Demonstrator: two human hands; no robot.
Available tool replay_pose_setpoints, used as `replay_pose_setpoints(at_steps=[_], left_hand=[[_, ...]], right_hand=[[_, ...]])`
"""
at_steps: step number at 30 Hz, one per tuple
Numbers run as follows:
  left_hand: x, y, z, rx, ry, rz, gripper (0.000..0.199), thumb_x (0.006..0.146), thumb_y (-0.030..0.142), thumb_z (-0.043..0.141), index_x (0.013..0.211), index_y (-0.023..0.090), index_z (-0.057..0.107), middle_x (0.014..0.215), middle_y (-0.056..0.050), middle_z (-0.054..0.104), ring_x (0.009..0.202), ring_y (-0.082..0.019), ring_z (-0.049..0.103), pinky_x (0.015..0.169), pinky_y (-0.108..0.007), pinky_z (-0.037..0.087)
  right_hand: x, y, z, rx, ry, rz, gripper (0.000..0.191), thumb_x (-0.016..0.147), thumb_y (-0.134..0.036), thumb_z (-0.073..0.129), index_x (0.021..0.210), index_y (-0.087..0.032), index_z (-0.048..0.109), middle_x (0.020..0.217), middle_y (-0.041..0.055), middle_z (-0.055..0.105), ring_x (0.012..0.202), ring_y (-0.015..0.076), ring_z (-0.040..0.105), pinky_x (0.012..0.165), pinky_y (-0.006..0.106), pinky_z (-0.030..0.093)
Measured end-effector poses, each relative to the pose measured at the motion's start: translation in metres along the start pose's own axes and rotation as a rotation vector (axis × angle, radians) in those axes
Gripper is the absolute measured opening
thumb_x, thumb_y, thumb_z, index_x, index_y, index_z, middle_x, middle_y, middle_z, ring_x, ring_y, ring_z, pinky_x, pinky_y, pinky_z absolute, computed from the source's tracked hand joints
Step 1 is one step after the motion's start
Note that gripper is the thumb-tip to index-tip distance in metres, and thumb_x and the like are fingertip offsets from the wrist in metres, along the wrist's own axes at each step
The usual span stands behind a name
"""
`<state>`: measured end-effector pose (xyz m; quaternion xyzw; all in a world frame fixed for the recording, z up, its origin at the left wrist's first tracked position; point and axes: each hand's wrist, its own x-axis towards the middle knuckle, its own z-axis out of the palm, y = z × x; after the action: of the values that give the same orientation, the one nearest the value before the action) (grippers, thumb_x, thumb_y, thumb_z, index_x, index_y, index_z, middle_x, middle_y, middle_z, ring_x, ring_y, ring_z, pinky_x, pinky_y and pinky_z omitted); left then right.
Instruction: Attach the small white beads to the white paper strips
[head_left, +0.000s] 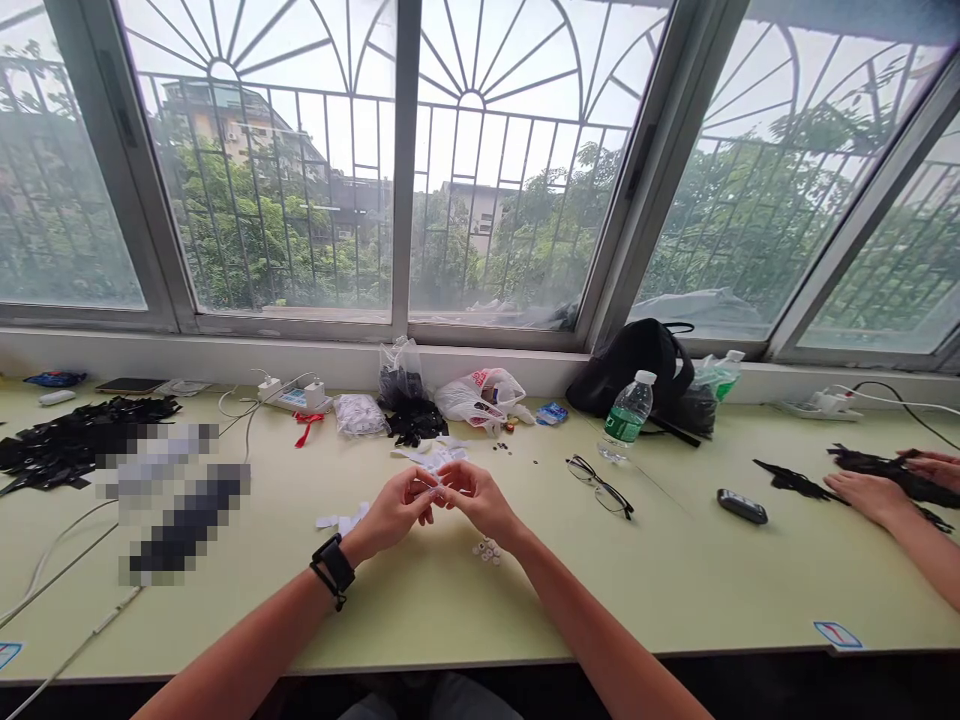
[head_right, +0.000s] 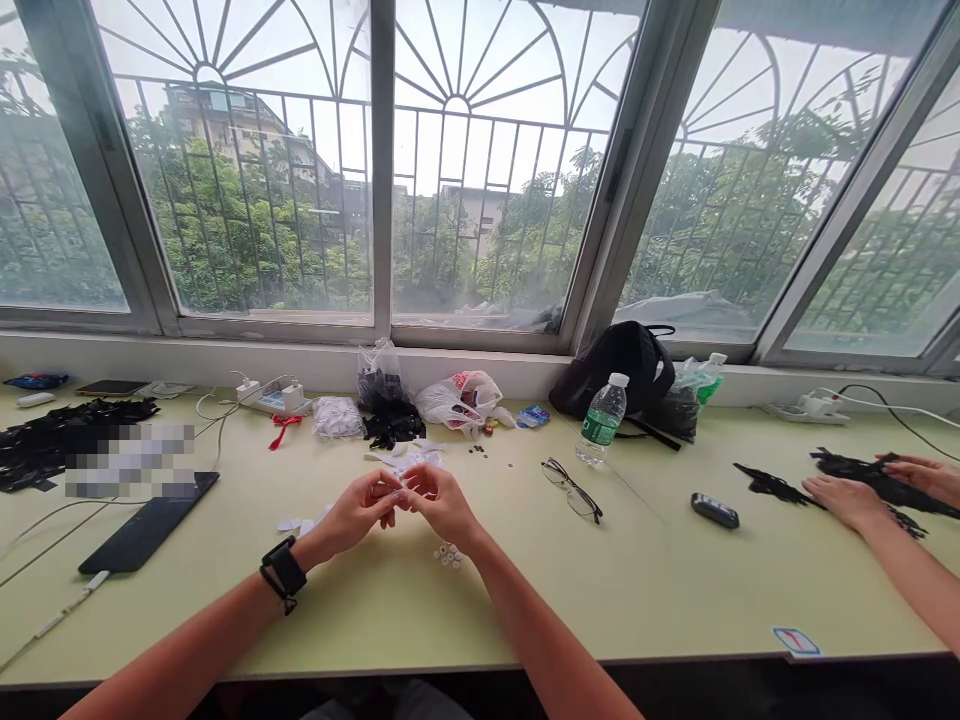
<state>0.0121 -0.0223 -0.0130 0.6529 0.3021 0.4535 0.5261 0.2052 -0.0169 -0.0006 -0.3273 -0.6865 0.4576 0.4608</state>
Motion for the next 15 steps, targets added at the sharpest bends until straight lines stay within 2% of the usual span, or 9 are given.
replay_pose_setpoints(at_steps=[5,9,15], left_hand=[[0.0013,-0.0012,-0.0002,0.068,0.043,0.029,0.032,0.090,0.046,0.072,0.094,0.014,0.068,0.083,-0.007,0.073,0.063,-0.015,0.066,0.061,-0.029,0.055],[0.0028,-0.0033,-0.0025,0.116,0.086,0.037,0.030,0.086,0.043,0.076,0.093,0.013,0.073,0.078,-0.008,0.074,0.063,-0.016,0.067,0.061,-0.028,0.055],[0.0027,-0.0003,-0.0039,0.202,0.141,0.062,0.029,0.086,0.042,0.075,0.091,0.014,0.074,0.076,-0.006,0.074,0.062,-0.017,0.067,0.059,-0.028,0.054]], right_hand=[[0.0008,-0.0008,-0.0006,0.001,0.013,-0.005,0.022,0.082,-0.036,0.078,0.089,-0.017,0.070,0.083,0.0039,0.070,0.074,0.0173,0.064,0.069,0.031,0.053],[0.0007,-0.0018,-0.0023,0.022,0.006,0.022,0.007,0.077,-0.022,0.070,0.082,-0.017,0.072,0.077,0.0021,0.069,0.069,0.0156,0.063,0.068,0.030,0.053],[0.0019,0.0018,-0.0057,-0.025,0.012,0.053,0.013,0.074,-0.018,0.062,0.077,-0.017,0.075,0.072,0.0014,0.070,0.067,0.0162,0.065,0.069,0.030,0.055]])
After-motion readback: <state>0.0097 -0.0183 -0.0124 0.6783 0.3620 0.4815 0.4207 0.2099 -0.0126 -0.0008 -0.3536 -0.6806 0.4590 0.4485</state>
